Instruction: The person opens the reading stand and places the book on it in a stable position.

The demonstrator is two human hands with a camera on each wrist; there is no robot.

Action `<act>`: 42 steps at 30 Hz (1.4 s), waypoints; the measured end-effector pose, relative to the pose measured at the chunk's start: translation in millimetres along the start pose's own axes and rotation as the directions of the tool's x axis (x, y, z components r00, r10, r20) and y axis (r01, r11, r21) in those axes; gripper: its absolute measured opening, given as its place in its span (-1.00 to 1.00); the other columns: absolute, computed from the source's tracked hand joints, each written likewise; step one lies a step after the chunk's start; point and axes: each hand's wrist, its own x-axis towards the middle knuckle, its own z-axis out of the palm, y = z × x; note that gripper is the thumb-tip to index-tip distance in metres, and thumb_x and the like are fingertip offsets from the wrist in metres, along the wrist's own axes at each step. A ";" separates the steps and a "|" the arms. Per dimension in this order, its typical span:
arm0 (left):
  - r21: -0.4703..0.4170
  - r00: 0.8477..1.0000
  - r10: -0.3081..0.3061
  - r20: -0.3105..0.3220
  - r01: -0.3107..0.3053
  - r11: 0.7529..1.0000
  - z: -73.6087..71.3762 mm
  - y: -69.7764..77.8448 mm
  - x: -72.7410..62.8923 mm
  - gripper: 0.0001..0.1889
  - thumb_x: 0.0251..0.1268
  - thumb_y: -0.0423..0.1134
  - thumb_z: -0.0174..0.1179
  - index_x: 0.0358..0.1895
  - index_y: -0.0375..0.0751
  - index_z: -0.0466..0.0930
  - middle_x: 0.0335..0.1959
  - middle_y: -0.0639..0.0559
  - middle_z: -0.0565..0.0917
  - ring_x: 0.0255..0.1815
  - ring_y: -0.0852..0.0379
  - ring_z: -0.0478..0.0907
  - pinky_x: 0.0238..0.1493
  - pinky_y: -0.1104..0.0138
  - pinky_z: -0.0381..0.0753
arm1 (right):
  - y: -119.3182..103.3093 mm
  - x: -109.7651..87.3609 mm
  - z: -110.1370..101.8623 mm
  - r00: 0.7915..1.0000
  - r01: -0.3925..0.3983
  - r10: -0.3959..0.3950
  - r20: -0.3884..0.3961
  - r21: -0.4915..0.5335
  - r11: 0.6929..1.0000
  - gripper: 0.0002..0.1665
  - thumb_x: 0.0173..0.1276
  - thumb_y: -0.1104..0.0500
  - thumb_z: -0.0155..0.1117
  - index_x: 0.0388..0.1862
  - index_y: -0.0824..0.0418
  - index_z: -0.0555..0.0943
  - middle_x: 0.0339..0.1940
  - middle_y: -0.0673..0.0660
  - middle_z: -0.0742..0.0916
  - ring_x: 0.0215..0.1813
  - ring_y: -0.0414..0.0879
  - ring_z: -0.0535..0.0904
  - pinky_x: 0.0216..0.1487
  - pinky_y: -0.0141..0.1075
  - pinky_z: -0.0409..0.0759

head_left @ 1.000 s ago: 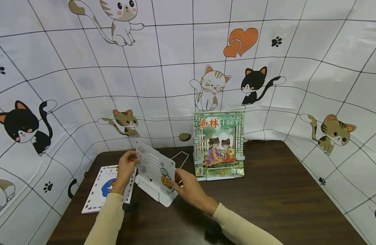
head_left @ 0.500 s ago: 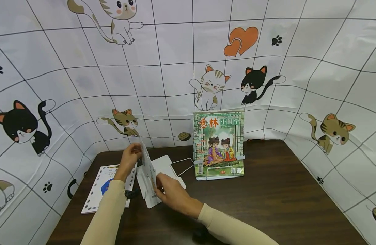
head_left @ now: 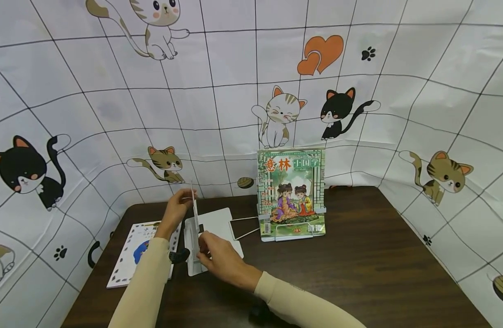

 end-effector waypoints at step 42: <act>0.048 0.930 0.275 -0.243 -0.272 0.961 31.3 39.1 -137.9 -0.52 0.25 -0.52 0.47 0.25 -0.41 0.63 0.14 -0.15 0.64 0.17 0.43 0.56 -0.02 0.55 0.71 | 75.6 0.9 -25.5 0.994 -0.093 0.106 0.007 -0.417 0.904 -0.86 0.39 0.35 0.42 -0.38 0.19 0.71 -0.37 0.10 0.75 -0.37 -0.05 0.73 -0.39 -0.22 0.68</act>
